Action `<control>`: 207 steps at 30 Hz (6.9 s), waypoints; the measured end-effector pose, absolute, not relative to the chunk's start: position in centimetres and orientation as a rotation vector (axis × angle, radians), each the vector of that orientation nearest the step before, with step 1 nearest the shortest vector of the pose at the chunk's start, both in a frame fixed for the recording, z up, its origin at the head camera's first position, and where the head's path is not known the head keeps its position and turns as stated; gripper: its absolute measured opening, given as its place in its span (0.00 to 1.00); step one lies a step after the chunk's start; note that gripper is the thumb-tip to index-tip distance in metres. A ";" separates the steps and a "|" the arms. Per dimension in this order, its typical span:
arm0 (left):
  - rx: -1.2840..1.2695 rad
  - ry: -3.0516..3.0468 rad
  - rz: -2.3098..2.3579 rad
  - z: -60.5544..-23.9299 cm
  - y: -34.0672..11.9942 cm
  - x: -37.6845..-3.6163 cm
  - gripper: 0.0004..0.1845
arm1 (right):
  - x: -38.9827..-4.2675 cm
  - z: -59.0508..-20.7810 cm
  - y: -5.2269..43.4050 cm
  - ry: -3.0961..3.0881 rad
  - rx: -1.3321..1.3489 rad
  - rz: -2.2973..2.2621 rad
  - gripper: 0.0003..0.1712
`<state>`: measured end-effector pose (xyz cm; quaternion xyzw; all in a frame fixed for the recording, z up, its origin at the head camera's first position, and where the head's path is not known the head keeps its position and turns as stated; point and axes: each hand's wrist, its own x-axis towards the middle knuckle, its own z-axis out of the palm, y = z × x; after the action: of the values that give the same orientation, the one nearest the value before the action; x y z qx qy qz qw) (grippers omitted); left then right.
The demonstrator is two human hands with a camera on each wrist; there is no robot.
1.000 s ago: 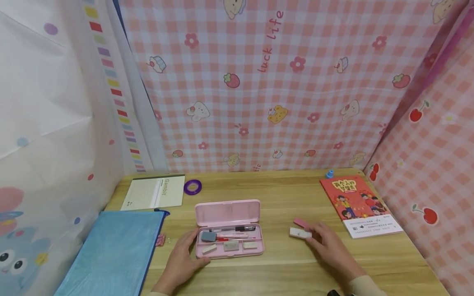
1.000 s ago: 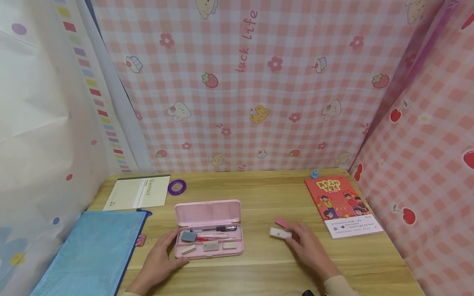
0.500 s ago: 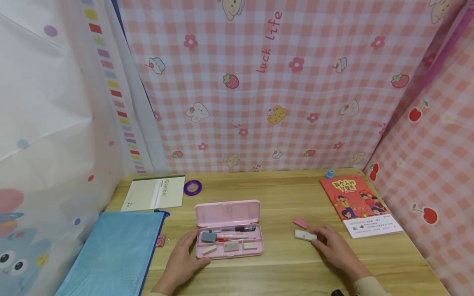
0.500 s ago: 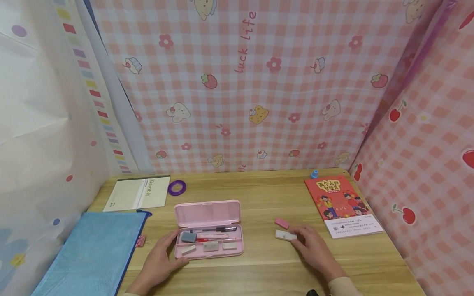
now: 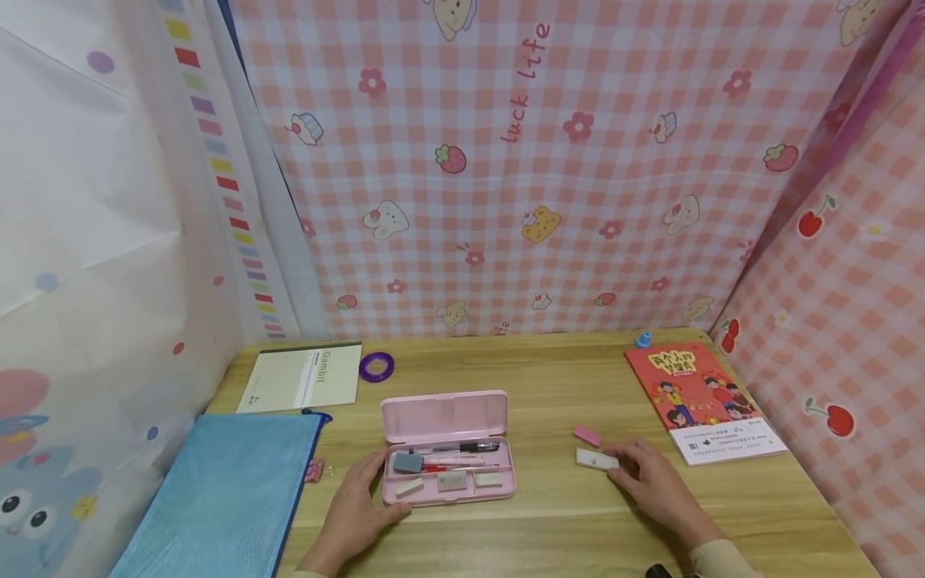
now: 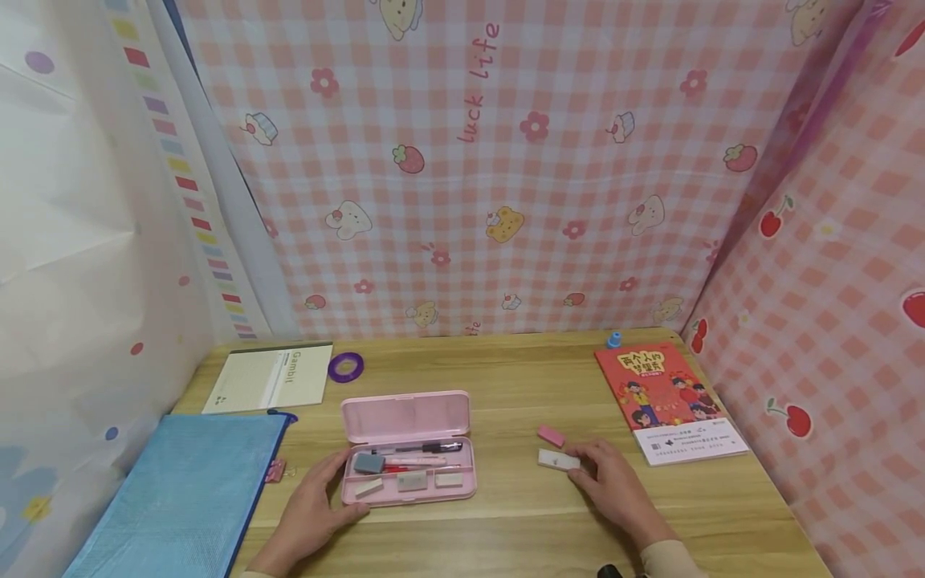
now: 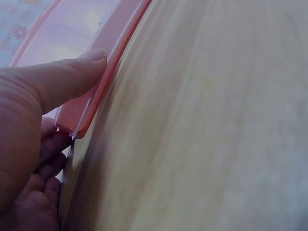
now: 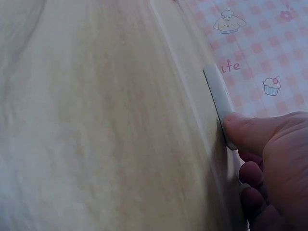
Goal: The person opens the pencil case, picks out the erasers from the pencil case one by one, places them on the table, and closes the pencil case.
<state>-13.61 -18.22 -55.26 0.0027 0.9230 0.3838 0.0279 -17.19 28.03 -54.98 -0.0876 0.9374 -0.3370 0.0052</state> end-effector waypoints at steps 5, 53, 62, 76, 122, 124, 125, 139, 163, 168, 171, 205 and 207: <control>0.007 2.850 1.179 -55.4 -18.2 -13.7 0.52 | -17.3 -54.0 27.6 2.932 -0.238 -1.111 0.16; 0.030 2.864 1.193 -55.4 -18.4 -13.6 0.51 | -18.0 -53.1 7.0 2.940 -1.231 -0.804 0.12; 0.035 2.865 1.192 -55.4 -18.4 -13.6 0.51 | -17.7 -53.2 6.8 2.913 -1.141 -0.835 0.09; 0.061 2.887 1.180 -55.5 -18.4 -13.6 0.51 | -17.5 -53.0 6.9 2.867 -1.150 -0.909 0.07; 0.047 2.880 1.190 -55.5 -18.3 -13.4 0.51 | -21.6 -53.6 28.5 2.908 0.002 -1.232 0.14; 0.038 2.872 1.194 -55.5 -18.3 -13.4 0.51 | -21.7 -53.9 28.6 2.917 0.002 -1.226 0.14; 0.033 2.868 1.195 -55.5 -18.3 -13.4 0.51 | -21.7 -54.0 28.7 2.919 -0.001 -1.220 0.14; 0.019 2.868 1.200 -55.4 -18.3 -13.4 0.52 | -21.9 -54.7 29.2 3.017 -0.114 -1.086 0.18; 0.015 2.874 1.189 -55.6 -18.3 -13.3 0.52 | -21.8 -54.2 28.9 3.032 -0.149 -1.039 0.23; 0.016 2.877 1.182 -55.5 -18.3 -13.3 0.52 | -20.8 -52.9 27.3 2.994 -0.191 -1.125 0.26; 0.016 2.877 1.181 -55.4 -18.3 -13.4 0.51 | -20.3 -52.3 25.6 2.990 -0.275 -1.183 0.22; 0.035 2.890 1.194 -55.4 -18.2 -13.4 0.50 | -16.7 -53.0 12.6 2.912 -0.994 -0.937 0.14; 0.040 2.893 1.190 -55.4 -18.2 -13.4 0.50 | -16.7 -53.1 12.4 2.930 -1.020 -0.908 0.13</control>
<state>-13.38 -18.24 -55.40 0.0129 0.9247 0.3805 0.0066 -16.72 12.43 -53.12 -0.3151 0.9055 -0.2807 -0.0455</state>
